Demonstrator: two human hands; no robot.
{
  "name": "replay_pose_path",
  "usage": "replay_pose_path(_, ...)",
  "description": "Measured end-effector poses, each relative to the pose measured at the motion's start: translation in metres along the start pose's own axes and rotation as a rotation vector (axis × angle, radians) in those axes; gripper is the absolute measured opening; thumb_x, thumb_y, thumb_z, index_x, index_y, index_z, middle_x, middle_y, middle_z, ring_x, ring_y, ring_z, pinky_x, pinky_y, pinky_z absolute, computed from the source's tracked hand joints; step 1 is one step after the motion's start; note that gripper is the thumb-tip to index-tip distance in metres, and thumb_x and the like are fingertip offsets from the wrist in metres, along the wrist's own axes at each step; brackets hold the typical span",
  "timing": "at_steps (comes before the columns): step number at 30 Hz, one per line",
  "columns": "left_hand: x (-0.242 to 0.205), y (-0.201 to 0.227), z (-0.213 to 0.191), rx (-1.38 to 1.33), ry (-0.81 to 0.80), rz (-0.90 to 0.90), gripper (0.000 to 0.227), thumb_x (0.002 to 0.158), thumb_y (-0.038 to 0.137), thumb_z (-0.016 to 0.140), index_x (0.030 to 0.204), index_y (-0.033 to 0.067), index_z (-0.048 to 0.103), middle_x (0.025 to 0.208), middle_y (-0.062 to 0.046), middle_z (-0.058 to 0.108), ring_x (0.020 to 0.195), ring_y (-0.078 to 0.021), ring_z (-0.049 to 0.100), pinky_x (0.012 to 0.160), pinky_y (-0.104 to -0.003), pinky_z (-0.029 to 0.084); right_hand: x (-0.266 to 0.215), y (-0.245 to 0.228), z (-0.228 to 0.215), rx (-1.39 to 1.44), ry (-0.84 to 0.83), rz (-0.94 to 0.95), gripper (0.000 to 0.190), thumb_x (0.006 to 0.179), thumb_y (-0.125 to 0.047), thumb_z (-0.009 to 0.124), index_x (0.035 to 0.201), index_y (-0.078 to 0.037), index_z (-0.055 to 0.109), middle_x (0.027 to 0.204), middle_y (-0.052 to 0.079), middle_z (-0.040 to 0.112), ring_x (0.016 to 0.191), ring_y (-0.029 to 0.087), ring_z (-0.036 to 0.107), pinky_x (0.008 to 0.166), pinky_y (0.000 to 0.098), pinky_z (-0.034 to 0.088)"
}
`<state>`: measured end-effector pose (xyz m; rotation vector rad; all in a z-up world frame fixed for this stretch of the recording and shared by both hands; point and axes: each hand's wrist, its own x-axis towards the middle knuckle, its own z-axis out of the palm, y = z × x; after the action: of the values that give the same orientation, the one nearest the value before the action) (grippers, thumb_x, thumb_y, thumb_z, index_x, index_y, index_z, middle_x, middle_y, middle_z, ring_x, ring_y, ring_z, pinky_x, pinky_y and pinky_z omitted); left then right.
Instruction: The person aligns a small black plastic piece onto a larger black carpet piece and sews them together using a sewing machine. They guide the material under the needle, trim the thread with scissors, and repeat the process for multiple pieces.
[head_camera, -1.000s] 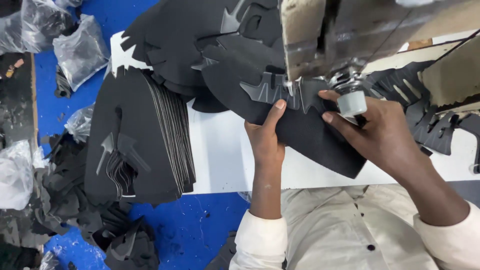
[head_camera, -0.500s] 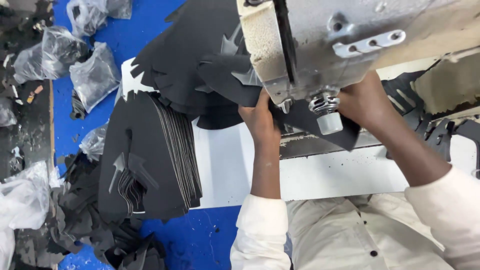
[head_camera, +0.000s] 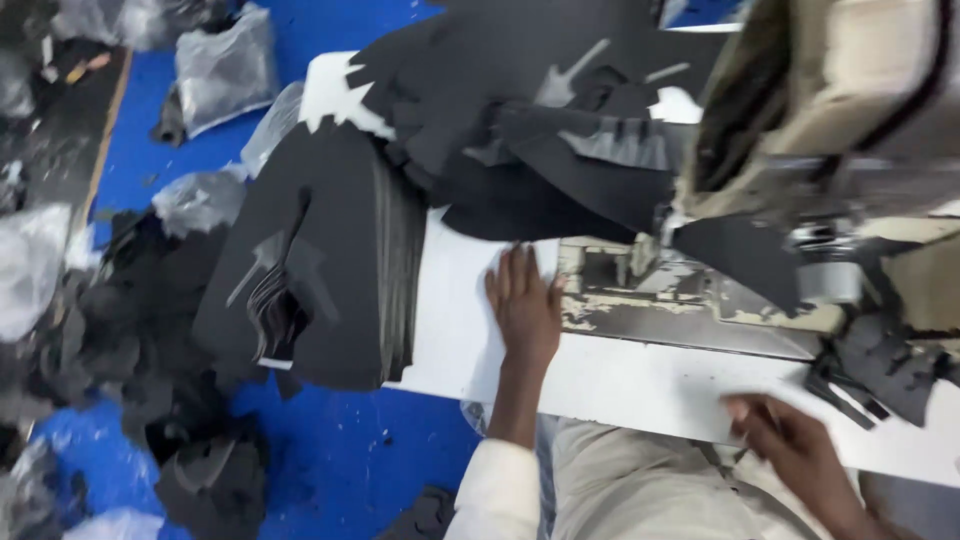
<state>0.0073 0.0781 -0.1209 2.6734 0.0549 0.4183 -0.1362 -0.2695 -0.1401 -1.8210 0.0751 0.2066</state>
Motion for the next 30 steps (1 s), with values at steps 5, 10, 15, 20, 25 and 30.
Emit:
replay_pose_path(5, 0.033, -0.018, 0.015, 0.107, -0.019, 0.034, 0.063, 0.107, 0.042, 0.049, 0.152, -0.0002, 0.042, 0.163, -0.019, 0.037, 0.155, -0.0358, 0.028, 0.126, -0.057, 0.014, -0.001, -0.047, 0.033, 0.276, -0.212, 0.737, 0.032, 0.103, -0.03, 0.058, 0.113, -0.003, 0.07, 0.073, 0.008, 0.059, 0.047, 0.013, 0.038, 0.041, 0.0317, 0.03)
replay_pose_path(10, 0.025, -0.03, 0.024, 0.103, 0.046, 0.136, 0.06, 0.106, 0.037, 0.053, 0.152, -0.0002, 0.047, 0.16, -0.019, 0.042, 0.153, -0.0382, 0.034, 0.127, -0.055, 0.016, -0.003, -0.05, 0.029, 0.755, -0.209, 0.938, 0.042, 0.102, -0.036, 0.051, 0.119, 0.0, 0.064, 0.066, 0.004, 0.051, 0.045, 0.011, 0.035, 0.039, 0.0297, 0.028)
replay_pose_path(15, -0.022, -0.017, -0.07, -0.162, 0.211, 0.141, 0.04, 0.1, 0.016, 0.069, 0.136, 0.0004, 0.061, 0.143, -0.021, 0.056, 0.142, -0.0386, 0.048, 0.121, -0.049, 0.038, -0.022, -0.065, 0.024, 0.634, -0.208, 0.868, 0.038, 0.103, -0.033, 0.052, 0.124, -0.003, 0.063, 0.067, 0.008, 0.055, 0.049, 0.013, 0.039, 0.044, 0.0308, 0.033)
replay_pose_path(20, -0.018, -0.08, -0.179, 0.324, 0.365, -0.112, 0.065, 0.093, 0.034, 0.081, 0.139, -0.0024, 0.053, 0.141, -0.022, 0.047, 0.135, -0.0387, 0.045, 0.117, -0.051, 0.039, -0.02, -0.072, 0.03, 0.52, -0.298, 0.759, 0.032, 0.103, -0.025, 0.048, 0.127, -0.012, 0.064, 0.07, 0.009, 0.061, 0.055, 0.013, 0.048, 0.05, 0.0293, 0.039)
replay_pose_path(25, -0.002, -0.216, -0.162, 0.634, -0.084, -0.527, 0.115, 0.067, 0.054, 0.094, 0.156, 0.0032, 0.043, 0.16, -0.029, 0.029, 0.144, -0.0492, 0.034, 0.104, -0.068, 0.037, -0.016, -0.095, 0.03, 0.204, -0.439, 0.36, 0.021, 0.097, -0.002, 0.051, 0.109, -0.006, 0.068, 0.093, 0.005, 0.073, 0.083, 0.012, 0.064, 0.076, 0.0299, 0.053)
replay_pose_path(30, -0.02, -0.357, -0.151, 0.538, 0.057, -0.236, 0.095, 0.074, 0.056, 0.086, 0.145, 0.0031, 0.054, 0.147, -0.025, 0.047, 0.135, -0.0405, 0.047, 0.108, -0.056, 0.042, -0.02, -0.101, 0.014, 0.068, -0.41, 0.472, 0.021, 0.092, 0.004, 0.053, 0.102, -0.007, 0.068, 0.094, 0.004, 0.073, 0.08, 0.015, 0.061, 0.075, 0.0328, 0.053)
